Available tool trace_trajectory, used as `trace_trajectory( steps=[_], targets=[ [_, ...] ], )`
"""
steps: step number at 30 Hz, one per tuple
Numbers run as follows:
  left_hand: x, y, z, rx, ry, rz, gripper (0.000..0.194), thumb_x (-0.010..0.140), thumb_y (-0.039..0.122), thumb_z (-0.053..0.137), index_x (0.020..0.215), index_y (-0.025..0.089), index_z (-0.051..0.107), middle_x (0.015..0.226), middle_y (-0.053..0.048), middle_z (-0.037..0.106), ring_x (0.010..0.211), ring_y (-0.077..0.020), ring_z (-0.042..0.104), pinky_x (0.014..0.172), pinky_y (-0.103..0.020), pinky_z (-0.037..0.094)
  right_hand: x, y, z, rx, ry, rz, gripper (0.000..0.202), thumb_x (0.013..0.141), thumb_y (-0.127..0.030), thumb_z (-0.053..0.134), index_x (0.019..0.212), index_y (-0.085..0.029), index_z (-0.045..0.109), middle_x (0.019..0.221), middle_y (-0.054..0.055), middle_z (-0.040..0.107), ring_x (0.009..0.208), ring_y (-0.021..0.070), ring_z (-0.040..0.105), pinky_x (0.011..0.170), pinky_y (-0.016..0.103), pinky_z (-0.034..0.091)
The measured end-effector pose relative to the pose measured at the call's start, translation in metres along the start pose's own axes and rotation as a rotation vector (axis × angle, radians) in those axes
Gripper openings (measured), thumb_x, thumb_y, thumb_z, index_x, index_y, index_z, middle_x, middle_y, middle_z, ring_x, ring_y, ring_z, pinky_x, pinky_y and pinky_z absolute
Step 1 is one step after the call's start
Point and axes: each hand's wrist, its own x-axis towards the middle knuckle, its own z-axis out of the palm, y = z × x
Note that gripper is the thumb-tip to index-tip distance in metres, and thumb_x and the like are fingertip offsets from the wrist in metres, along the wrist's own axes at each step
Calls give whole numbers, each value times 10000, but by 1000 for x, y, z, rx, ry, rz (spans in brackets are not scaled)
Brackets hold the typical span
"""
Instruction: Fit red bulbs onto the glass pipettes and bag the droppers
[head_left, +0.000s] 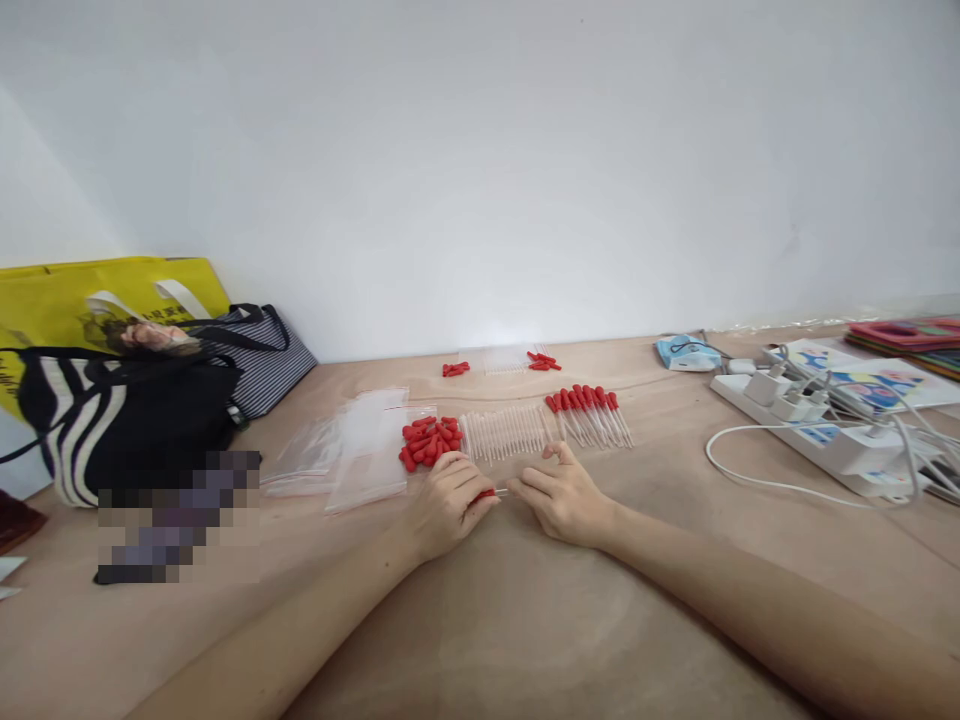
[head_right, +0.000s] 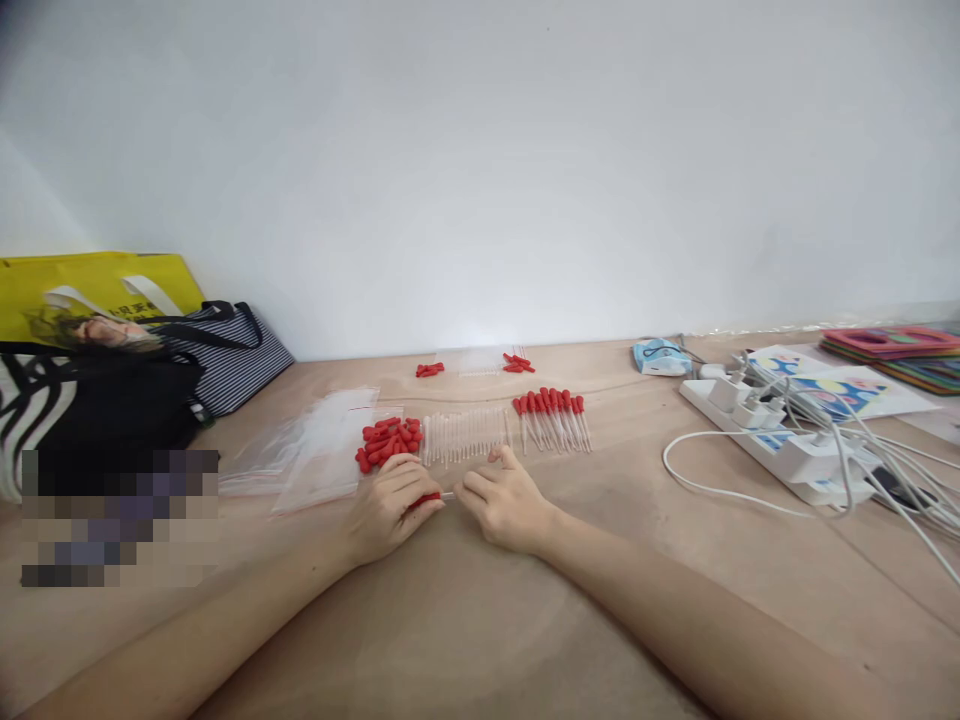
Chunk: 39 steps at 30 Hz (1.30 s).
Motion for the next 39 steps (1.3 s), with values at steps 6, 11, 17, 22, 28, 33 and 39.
trace_trajectory(
  steps=[6,11,17,22,28,33,39],
  targets=[
    [0,1,2,17,-14,17,196,864,228,420,744,162,560,674,-16,610,638,-132,526,808,-350,381,2,0,1,25,-54,22,280,796,-50,332,770,-139,597,602,-5,510,515,93,351,777,334,239],
    [0,0,0,16,-37,19,200,865,230,429,743,162,572,677,-14,618,648,-132,534,802,-340,380,2,0,3,55,-129,63,256,826,-102,361,776,-158,606,627,2,535,566,106,384,772,332,231],
    [-2,-4,-1,44,55,34,121,832,265,518,849,191,612,712,7,649,723,-152,539,823,-360,355,3,0,-2,57,-137,123,211,855,-229,417,803,-178,615,702,22,570,702,137,426,752,328,222],
    [-6,-6,-1,86,73,-28,214,834,231,508,1038,212,570,846,-17,645,807,-177,530,844,-387,356,0,1,-5,22,-181,169,178,819,-193,443,795,-176,618,665,26,573,693,146,430,715,324,216],
    [-10,-7,-1,27,48,-152,322,831,222,476,1149,176,480,1049,-89,540,983,-208,482,872,-368,394,-8,31,-3,-112,-141,707,239,791,-205,433,971,-175,587,768,44,635,758,173,508,708,316,217],
    [-11,-10,3,-97,-28,-127,184,841,207,444,980,186,563,979,-66,549,890,-171,519,801,-319,443,-5,58,2,-202,-280,1104,271,771,-242,413,985,-163,559,777,64,648,770,207,548,740,337,233],
    [-10,-11,3,-124,-42,-149,152,832,194,457,906,180,590,953,-62,554,861,-164,530,773,-308,452,-1,70,9,-215,-415,1168,257,782,-284,408,937,-178,583,792,83,645,786,227,553,753,365,237]
  ],
)
